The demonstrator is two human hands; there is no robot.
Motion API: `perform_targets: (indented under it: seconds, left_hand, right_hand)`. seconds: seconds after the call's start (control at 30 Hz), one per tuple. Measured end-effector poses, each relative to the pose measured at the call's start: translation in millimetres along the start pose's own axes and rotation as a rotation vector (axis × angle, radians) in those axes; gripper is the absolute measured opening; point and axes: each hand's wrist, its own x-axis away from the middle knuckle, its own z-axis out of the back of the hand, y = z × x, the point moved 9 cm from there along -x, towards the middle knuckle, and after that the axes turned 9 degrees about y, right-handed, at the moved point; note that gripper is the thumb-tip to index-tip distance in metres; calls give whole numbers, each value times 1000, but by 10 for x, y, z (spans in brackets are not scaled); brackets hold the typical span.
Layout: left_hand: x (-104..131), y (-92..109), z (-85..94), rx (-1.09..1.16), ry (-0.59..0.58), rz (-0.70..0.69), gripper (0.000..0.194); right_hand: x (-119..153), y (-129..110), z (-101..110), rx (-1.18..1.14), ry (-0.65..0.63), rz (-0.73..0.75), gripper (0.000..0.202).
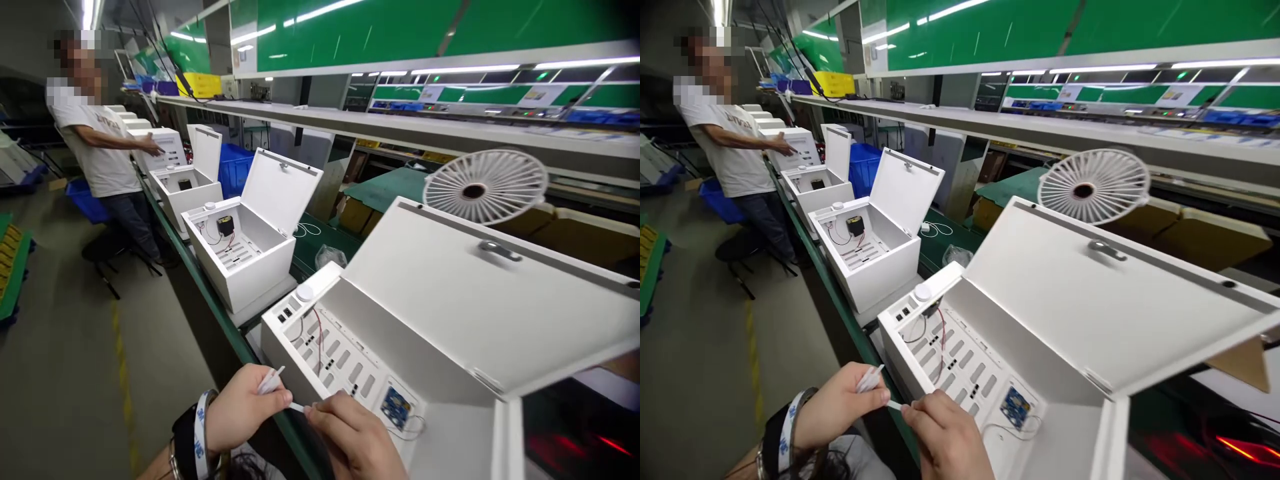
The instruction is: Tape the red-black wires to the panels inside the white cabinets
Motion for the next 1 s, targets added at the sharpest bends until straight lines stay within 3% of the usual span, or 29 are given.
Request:
perform_targets:
  seconds: [0.1, 0.23, 0.37, 0.47, 0.57, 0.77, 0.9, 1.0]
  left_hand:
    - [-160, -65, 614, -10, -5, 8, 37]
    - [-255, -156, 1682, -40, 50, 21, 42]
    - [-109, -255, 2707, -42, 194, 77, 45]
    - [70, -441, 3309, -30, 322, 177, 45]
    - [165, -651, 3643, 28, 319, 210, 51]
    - [171, -1003, 4057, 101, 315, 291, 55]
    - [-35, -1034, 4208, 174, 306, 319, 53]
    - [-333, -1000, 4361, 259, 407, 344, 56]
  right_hand:
    - [-397, -113, -462, 2, 6, -11, 26]
    - [-1048, -358, -1243, -17, -3, -34, 27]
    - [-1672, -676, -1939, -59, -31, 4, 22]
    - [-2023, -877, -2368, -44, -111, 79, 21]
    - [-2244, -1013, -2737, -48, -226, 176, 19]
    - [-2505, -1061, -3244, -86, -363, 273, 18]
    - [-2745, -908, -3298, -128, -334, 269, 21]
    - [-2979, -578, -3123, -156, -267, 199, 21]
